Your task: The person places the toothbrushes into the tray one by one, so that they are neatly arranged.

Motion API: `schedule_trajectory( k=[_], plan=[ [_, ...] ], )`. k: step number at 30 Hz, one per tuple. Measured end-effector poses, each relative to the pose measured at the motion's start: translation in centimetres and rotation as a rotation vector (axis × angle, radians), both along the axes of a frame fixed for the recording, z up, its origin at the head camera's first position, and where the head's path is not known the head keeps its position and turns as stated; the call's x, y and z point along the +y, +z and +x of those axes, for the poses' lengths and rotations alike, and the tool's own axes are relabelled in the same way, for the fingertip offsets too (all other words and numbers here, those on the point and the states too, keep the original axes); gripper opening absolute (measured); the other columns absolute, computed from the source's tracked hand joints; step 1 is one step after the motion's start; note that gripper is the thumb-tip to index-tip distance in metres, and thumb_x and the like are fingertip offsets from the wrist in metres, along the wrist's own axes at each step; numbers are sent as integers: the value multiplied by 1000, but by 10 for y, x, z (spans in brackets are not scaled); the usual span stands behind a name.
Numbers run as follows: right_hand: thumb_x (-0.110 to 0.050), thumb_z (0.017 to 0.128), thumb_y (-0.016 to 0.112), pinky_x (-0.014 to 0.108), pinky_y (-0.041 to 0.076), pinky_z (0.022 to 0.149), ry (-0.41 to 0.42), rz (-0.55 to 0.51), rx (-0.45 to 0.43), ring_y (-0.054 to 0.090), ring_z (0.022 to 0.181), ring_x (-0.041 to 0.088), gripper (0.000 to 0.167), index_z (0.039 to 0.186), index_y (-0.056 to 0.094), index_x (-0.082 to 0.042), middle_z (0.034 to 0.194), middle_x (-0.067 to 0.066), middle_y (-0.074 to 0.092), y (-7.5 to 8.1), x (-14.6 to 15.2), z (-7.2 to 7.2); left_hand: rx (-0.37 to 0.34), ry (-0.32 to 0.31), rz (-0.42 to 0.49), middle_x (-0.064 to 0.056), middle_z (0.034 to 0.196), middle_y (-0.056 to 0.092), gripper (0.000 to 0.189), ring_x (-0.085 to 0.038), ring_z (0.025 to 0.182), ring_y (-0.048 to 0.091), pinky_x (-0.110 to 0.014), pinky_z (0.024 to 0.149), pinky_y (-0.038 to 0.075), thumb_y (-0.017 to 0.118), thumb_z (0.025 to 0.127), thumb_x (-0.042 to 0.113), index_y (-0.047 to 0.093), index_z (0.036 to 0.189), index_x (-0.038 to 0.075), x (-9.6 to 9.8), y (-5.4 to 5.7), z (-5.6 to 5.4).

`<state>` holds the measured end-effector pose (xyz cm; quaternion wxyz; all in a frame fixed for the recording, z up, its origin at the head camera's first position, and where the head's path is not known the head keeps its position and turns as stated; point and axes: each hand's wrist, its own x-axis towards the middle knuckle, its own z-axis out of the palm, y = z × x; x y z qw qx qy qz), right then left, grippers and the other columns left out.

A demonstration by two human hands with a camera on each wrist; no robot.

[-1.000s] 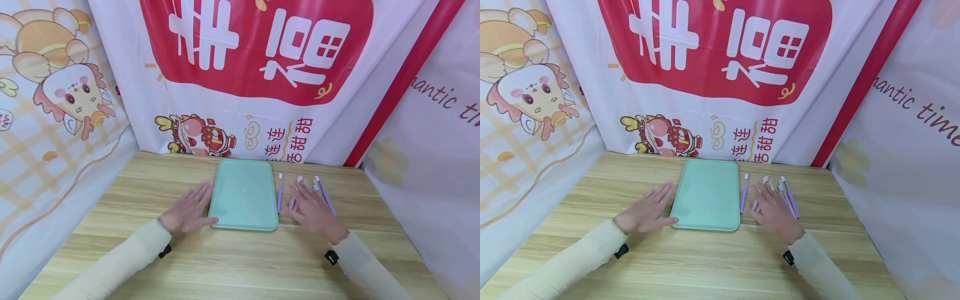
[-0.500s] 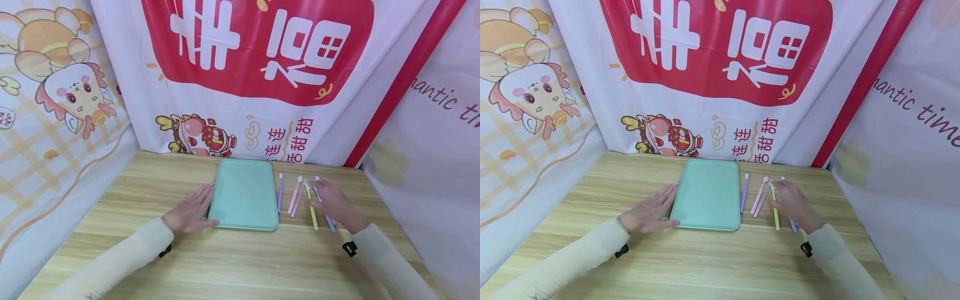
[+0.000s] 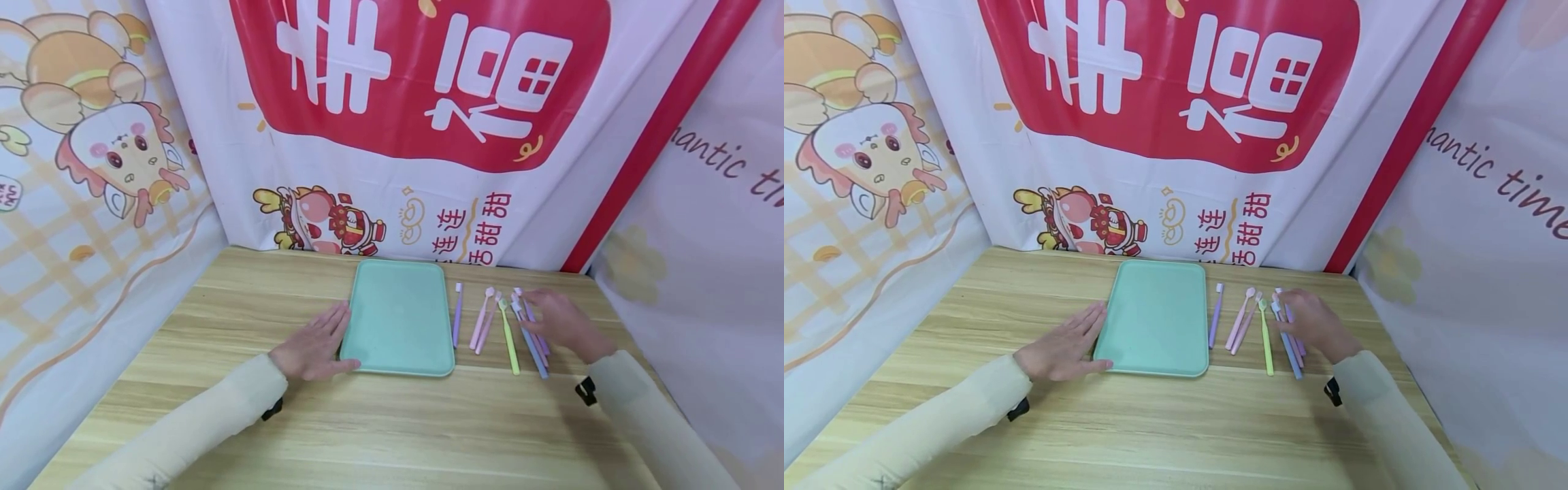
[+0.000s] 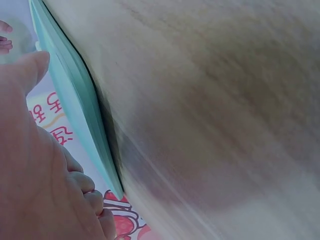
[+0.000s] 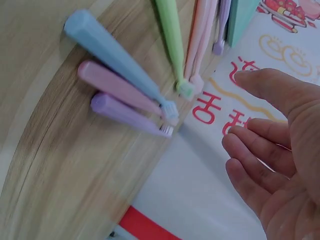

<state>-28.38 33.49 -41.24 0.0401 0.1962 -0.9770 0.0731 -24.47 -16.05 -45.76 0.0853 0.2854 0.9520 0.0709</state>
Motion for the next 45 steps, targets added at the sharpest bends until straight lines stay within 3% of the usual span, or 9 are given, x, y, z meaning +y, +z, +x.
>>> schedule_trajectory(
  k=[4,13,24,32,38,45],
  plan=[
    [-16,89,85,60,58,99,-15,-12,-39,70,115,45,56,134,65,11,126,29,72,-5,10,-10,-31,11,10,-25,177,6,103,-41,166,7,-55,135,17,51,104,64,12,166,-8,0,-1,-1],
    [-16,89,84,59,60,90,-25,-58,-64,71,101,41,33,109,71,7,107,25,75,-15,30,-23,-93,13,52,-23,178,1,106,-39,167,4,-55,136,14,52,102,66,9,167,-6,2,-4,-2],
    [-19,92,83,61,58,99,-127,-96,-167,69,114,46,51,130,65,11,123,31,72,-30,44,-34,-111,12,15,-21,178,1,106,-37,167,4,-53,136,14,49,102,69,9,167,-4,2,-4,-4],
    [-18,89,85,57,62,89,-61,-102,-104,74,100,39,37,113,72,7,104,23,77,-44,49,-38,-118,7,15,-22,178,3,107,-37,167,6,-53,136,16,48,101,71,11,167,-5,3,-5,-6],
    [-17,91,83,59,60,92,-85,-128,-137,73,104,41,39,117,71,9,109,25,76,-45,48,-36,-107,7,7,-23,178,5,107,-38,166,8,-54,135,18,48,101,72,12,167,-5,4,-7,-7],
    [-19,91,83,57,60,89,-106,-117,-170,72,99,36,34,111,72,6,104,20,76,-50,55,-38,-108,5,-1,-22,178,4,107,-37,167,7,-54,135,17,47,102,71,11,167,-5,6,-9,-7]
  ],
)
